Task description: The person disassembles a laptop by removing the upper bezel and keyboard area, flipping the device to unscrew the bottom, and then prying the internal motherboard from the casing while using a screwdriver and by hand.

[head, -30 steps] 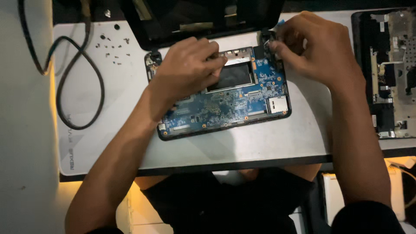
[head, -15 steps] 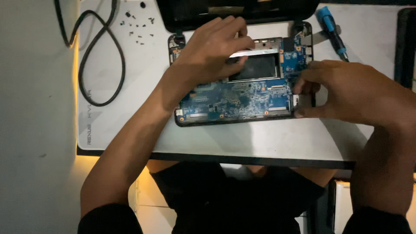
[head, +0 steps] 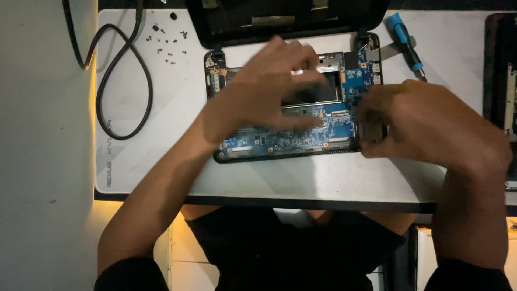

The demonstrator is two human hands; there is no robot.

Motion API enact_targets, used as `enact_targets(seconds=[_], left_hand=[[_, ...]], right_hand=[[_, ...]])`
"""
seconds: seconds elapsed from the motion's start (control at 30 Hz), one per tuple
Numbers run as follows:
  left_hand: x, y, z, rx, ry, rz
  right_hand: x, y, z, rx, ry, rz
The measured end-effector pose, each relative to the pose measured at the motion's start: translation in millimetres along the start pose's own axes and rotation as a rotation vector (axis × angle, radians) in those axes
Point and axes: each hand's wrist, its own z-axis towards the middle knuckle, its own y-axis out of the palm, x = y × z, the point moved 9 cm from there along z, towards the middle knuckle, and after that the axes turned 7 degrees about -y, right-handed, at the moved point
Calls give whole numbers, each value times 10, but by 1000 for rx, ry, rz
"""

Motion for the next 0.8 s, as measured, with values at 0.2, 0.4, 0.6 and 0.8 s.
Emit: enact_targets(seconds=[0.2, 0.4, 0.6, 0.8], left_hand=[[220, 212, -11, -50, 104, -45], [240, 229, -8, -82, 94, -53], [241, 286, -18, -98, 74, 18], [200, 266, -24, -80, 60, -54]], right_hand=[[-23, 33, 16, -6, -17, 18], [14, 86, 29, 5, -42, 18], [-4, 79, 18, 7, -63, -13], [15, -4, 22, -72, 18, 16]])
